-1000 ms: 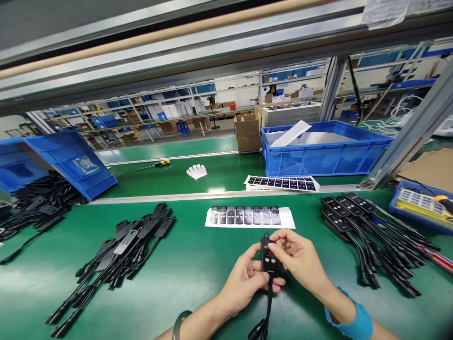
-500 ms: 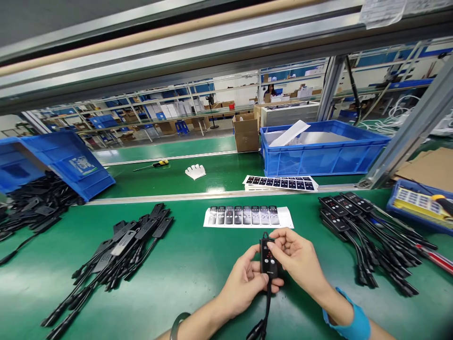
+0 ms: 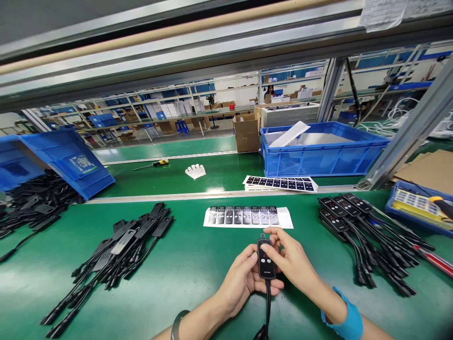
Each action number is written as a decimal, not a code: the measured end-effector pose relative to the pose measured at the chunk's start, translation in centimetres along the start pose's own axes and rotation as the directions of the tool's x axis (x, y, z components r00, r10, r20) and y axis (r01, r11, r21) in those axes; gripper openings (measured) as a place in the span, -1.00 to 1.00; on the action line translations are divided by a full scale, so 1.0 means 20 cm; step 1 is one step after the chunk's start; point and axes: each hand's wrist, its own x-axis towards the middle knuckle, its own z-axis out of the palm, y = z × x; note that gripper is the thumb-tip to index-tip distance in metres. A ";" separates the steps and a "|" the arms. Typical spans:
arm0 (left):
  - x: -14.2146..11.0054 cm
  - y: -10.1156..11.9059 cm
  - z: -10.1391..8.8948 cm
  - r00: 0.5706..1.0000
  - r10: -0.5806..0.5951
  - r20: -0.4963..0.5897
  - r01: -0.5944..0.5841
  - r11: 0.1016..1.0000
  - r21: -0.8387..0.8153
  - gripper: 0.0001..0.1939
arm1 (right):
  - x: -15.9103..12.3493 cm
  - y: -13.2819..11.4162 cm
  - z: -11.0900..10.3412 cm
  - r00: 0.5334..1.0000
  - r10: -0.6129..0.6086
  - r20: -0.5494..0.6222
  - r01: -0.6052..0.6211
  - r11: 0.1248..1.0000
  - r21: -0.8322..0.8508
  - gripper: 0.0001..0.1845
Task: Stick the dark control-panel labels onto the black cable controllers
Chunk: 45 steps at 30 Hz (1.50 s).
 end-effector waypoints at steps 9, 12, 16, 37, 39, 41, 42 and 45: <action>0.01 0.00 -0.01 0.991 0.109 -0.079 -0.113 0.993 -0.042 -0.70 | -0.02 0.01 0.03 0.959 0.054 0.278 -0.085 0.991 0.101 -0.05; 0.01 0.01 0.00 0.985 0.140 -0.098 -0.144 0.989 -0.037 -0.66 | -0.03 0.00 0.02 0.940 0.038 0.339 -0.113 0.973 0.204 0.05; 0.02 0.01 0.00 0.982 0.162 -0.093 -0.158 0.986 0.051 -0.57 | -0.02 0.00 0.03 0.969 -0.035 0.246 0.002 0.991 0.131 -0.39; 0.08 0.13 -0.17 0.916 0.383 0.117 -0.186 0.149 0.971 -0.52 | 0.09 0.11 -0.20 0.971 -0.182 -0.154 -0.050 0.476 -0.878 -0.51; 0.10 0.14 -0.21 0.927 0.362 0.095 -0.058 -0.112 0.992 -0.46 | 0.10 0.15 -0.28 0.953 -0.163 -0.256 -0.180 0.373 -0.910 -0.51; 0.11 0.14 -0.22 0.947 0.318 0.047 0.037 -0.251 0.967 -0.42 | 0.11 0.17 -0.32 0.937 -0.182 -0.297 -0.210 0.384 -0.899 -0.51; 0.11 0.13 -0.22 0.951 0.307 0.038 0.057 -0.294 0.954 -0.42 | 0.12 0.18 -0.33 0.936 -0.192 -0.295 -0.195 0.413 -0.890 -0.51; 0.08 0.10 -0.19 0.950 0.310 0.040 0.072 -0.341 0.937 -0.46 | 0.16 0.18 -0.30 0.951 -0.200 -0.235 -0.100 0.521 -0.848 -0.60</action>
